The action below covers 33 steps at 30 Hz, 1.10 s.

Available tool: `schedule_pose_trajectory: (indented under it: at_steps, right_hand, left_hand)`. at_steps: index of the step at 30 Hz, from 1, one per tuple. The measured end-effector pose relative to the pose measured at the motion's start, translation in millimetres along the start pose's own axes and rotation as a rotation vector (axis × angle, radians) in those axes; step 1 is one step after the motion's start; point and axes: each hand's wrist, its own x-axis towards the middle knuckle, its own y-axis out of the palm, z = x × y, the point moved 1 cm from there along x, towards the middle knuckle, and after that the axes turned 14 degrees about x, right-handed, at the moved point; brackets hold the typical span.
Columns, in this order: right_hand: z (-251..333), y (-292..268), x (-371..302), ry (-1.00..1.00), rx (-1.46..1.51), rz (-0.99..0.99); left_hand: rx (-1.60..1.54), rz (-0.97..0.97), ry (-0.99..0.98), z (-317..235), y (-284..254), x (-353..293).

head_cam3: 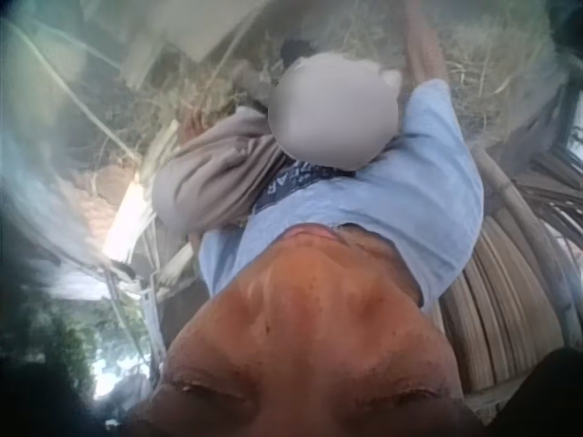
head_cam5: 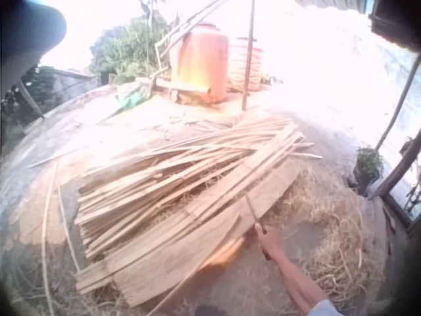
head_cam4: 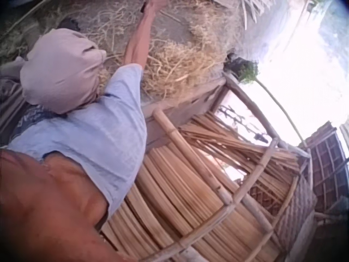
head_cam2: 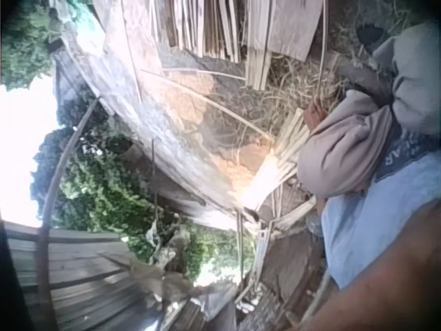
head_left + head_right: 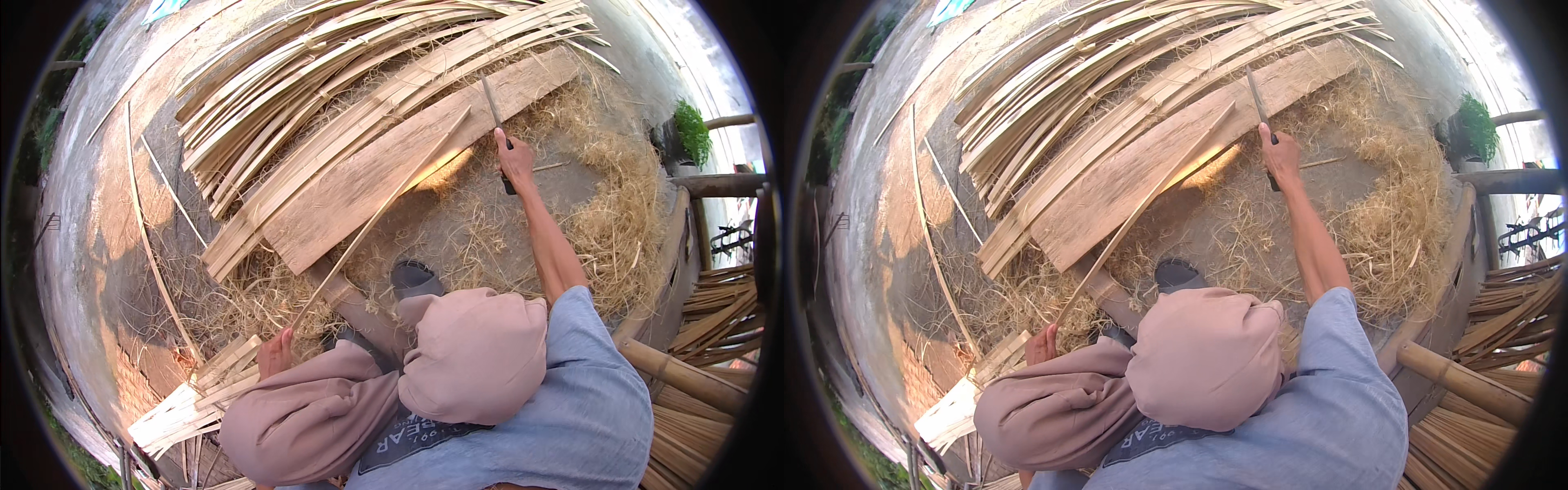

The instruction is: The person sits on the ground and uses a knife to split long bamboo strips into thinner slats. They hold the bamboo against a wooden board and repeatedly strike it with the knife to separate the material, stacking the finished slats to the side.

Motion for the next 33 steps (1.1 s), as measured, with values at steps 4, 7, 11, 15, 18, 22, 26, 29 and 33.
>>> schedule_pose_trajectory:
  at_steps: [4, 7, 11, 15, 18, 22, 26, 29, 33]
  right_hand:
    - [4.3, 36.7, -90.4, -0.237, -0.178, 0.362]
    - [-5.5, 37.0, -136.5, -0.620, -0.237, 0.421]
    - [14.0, 22.3, -74.0, -0.133, -0.305, 0.224]
    - [3.1, 33.0, -110.7, -0.609, -0.290, 0.488]
    - [-14.5, -7.1, -28.2, -0.128, -0.282, 0.064]
    - [-12.9, -12.6, -15.9, -0.053, -0.063, 0.056]
    - [35.4, 65.3, -161.6, -0.248, -0.153, 0.617]
    - [37.1, 94.7, -225.1, -0.484, -0.232, 0.685]
    - [19.1, 48.7, -132.7, -0.464, -0.338, 0.524]
  left_hand:
    - [-0.010, -0.013, 0.018, 2.0, 17.7, 8.8]
    - [-0.024, -0.074, 0.033, 8.4, 22.6, 8.8]
    - [-0.071, -0.027, -0.003, 1.1, 16.3, 7.6]
    - [-0.031, -0.096, 0.022, 16.3, 22.7, 9.5]
    - [-0.047, -0.025, -0.035, 25.2, 20.3, -3.8]
    - [-0.062, 0.001, 0.018, 17.3, 19.0, 11.6]
    - [-0.012, -0.075, 0.062, -53.7, 10.4, 54.0]
    - [0.016, -0.113, 0.054, -64.9, 4.8, 60.1]
    - [-0.006, -0.162, 0.080, -59.6, 16.7, 64.9]
